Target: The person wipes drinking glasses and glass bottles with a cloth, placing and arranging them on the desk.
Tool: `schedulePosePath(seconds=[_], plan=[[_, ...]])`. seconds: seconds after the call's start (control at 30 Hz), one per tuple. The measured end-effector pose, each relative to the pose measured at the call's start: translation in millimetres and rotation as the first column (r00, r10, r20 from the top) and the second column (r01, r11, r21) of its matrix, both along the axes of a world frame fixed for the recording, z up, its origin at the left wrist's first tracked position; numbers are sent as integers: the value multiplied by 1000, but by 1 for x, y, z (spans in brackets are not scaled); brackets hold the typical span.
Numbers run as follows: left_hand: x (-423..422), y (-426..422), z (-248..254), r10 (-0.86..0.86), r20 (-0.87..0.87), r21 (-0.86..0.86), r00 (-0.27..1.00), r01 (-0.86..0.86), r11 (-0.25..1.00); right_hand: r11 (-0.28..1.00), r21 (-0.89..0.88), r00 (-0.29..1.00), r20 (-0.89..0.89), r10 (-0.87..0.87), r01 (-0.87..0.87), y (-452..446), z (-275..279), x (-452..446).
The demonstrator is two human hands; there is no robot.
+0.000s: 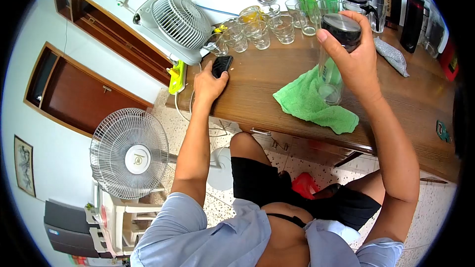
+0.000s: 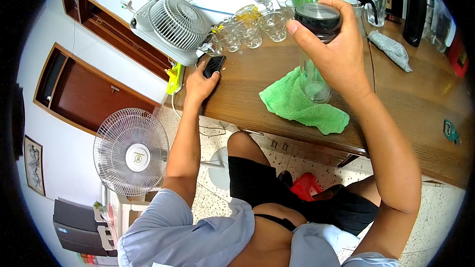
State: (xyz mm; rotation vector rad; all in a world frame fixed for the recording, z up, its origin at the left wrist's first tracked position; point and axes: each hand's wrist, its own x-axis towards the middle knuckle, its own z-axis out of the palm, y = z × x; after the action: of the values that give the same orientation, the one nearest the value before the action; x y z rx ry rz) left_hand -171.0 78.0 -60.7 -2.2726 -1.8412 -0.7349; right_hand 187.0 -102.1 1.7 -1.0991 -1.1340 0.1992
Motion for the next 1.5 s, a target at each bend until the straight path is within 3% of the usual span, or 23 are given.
schedulePosePath(seconds=[0.1, 0.17, 0.23, 0.27, 0.3, 0.33, 0.5, 0.6, 0.67, 0.7, 0.8, 0.83, 0.93, 0.97, 1.07, 1.1, 1.2, 1.23, 1.33, 1.4, 1.47, 1.5], plan=[[7, -22, -10, -77, -81, 258, 994, 95, 961, 1000, 17, 999, -34, 16, -15, 3, -1, -1], [35, -60, -1, -293, 7, 271, 956, 280, 921, 1000, 12, 999, -45, 16, -16, 4, -3, 0], [70, -99, 1, -478, 169, 108, 862, 466, 878, 999, 1, 997, -53, 50, -50, 5, -4, 0], [89, -120, 9, -444, 263, -75, 856, 477, 875, 997, 13, 995, -71, 76, -76, 5, -5, 0], [99, -117, -10, -498, 92, 27, 863, 497, 867, 995, 26, 991, -87, 103, -101, 6, -6, -1], [112, -124, -14, -468, 52, 111, 882, 461, 880, 991, 39, 986, -103, 128, -125, 7, -6, 1], [134, -133, -13, -574, 243, 25, 782, 587, 810, 995, 19, 994, -42, 101, -100, 9, -8, 8], [135, -144, -16, -582, 487, -2, 652, 667, 745, 994, 26, 992, -53, 110, -109, 8, -9, 5], [139, -153, -14, -272, 938, -26, 216, 824, 565, 996, 36, 996, -8, 84, -84, 8, -10, 6], [141, -158, -14, -15, 1000, 29, -25, 884, 467, 996, 45, 997, 5, 74, -74, 8, -10, 4], [155, -161, -20, -70, 966, 257, -248, 915, 310, 996, 50, 997, 22, 72, -73, 6, -7, -4], [162, -165, -20, -101, 966, 259, -238, 906, 336, 995, 43, 996, 7, 87, -88, 4, -6, -9], [175, -172, -19, -528, 844, 359, -93, 829, 428, 999, 39, 996, 85, -2, -1, 5, -1, -18], [173, -172, -19, -574, 819, 311, 1, 840, 445, 1000, 21, 998, 64, -2, 1, 4, 2, -23], [187, -172, -33, -731, 667, 483, 143, 664, 571, 999, -38, 998, -69, 8, -11, -13, 13, -45], [182, -170, -34, -737, 656, 432, 165, 718, 546, 1000, -25, 995, -95, -7, 5, -19, 15, -52], [165, -188, 0, -772, 630, 506, 82, 711, 489, 999, 30, 985, -174, -16, 22, -50, 17, -65], [148, -201, 14, -702, 694, 331, 160, 795, 509, 998, 68, 982, -191, -4, 17, -64, 15, -70], [122, -226, 22, -556, 821, 43, 131, 957, 288, 990, 109, 971, -214, 107, -85, -111, 8, -94], [115, -244, -7, -562, 826, 121, 53, 956, 267, 962, 97, 915, -297, 272, -254, -136, -2, -102], [98, -255, -23, -284, 958, -42, 41, 999, 2, 934, 84, 861, -367, 353, -347, -152, -13, -109], [94, -262, -42, -96, 995, 0, -12, 991, -132, 904, 83, 810, -416, 414, -419, -158, -20, -108]])
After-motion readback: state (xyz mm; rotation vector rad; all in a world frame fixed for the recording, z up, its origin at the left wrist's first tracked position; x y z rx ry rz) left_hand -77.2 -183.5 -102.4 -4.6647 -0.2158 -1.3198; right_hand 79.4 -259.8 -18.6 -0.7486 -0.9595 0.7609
